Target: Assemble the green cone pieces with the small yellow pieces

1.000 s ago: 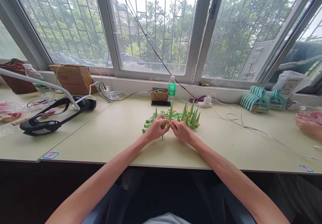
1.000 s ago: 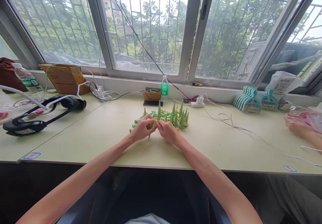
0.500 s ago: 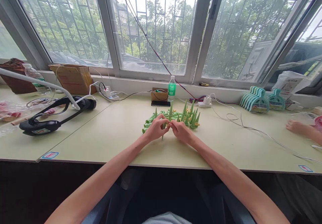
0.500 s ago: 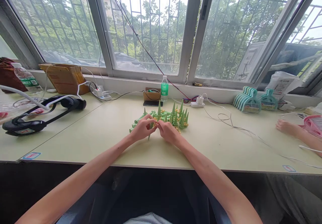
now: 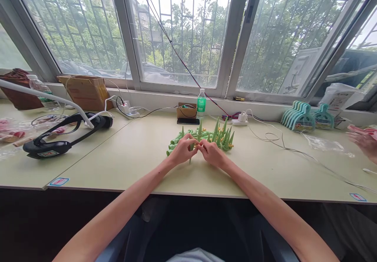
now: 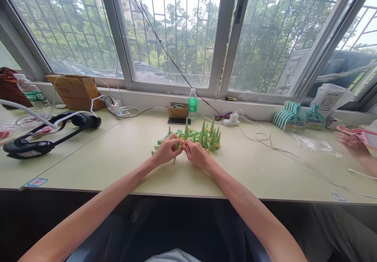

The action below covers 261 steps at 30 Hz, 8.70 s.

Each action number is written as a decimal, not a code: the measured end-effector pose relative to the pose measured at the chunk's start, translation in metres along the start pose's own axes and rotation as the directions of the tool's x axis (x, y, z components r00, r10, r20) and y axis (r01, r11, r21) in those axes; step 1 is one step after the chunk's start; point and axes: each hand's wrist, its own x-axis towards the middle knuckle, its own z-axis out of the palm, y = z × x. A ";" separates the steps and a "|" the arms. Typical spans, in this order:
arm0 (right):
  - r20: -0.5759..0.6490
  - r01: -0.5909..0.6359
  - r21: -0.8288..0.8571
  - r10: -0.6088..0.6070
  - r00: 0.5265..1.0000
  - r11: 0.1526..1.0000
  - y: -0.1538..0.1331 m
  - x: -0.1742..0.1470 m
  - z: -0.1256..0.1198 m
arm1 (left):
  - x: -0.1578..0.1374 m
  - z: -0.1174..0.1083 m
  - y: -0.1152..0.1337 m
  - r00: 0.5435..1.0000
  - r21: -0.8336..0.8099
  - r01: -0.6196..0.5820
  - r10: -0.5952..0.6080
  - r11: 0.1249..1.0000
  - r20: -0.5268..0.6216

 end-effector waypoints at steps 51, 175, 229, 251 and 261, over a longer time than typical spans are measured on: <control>-0.012 0.014 -0.016 -0.014 1.000 1.000 0.001 0.001 -0.001 | 0.000 0.000 -0.001 1.000 -0.004 -0.013 0.013 1.000 0.000; -0.018 0.034 0.103 -0.032 0.999 0.994 -0.012 0.000 -0.002 | 0.008 -0.009 0.012 0.894 -0.533 0.435 -0.420 0.726 0.156; -0.141 0.299 -0.118 -0.314 0.939 0.947 -0.011 -0.002 0.002 | 0.007 -0.008 0.010 0.870 -0.540 0.480 -0.454 0.691 0.191; -0.275 0.066 0.016 -0.059 0.960 0.998 -0.006 0.002 -0.002 | 0.001 -0.004 0.009 0.986 -0.133 0.132 -0.116 0.982 0.120; -0.361 -0.014 0.005 0.015 0.932 1.000 -0.006 0.003 -0.007 | 0.000 0.003 0.002 0.979 0.015 0.153 -0.153 0.988 0.132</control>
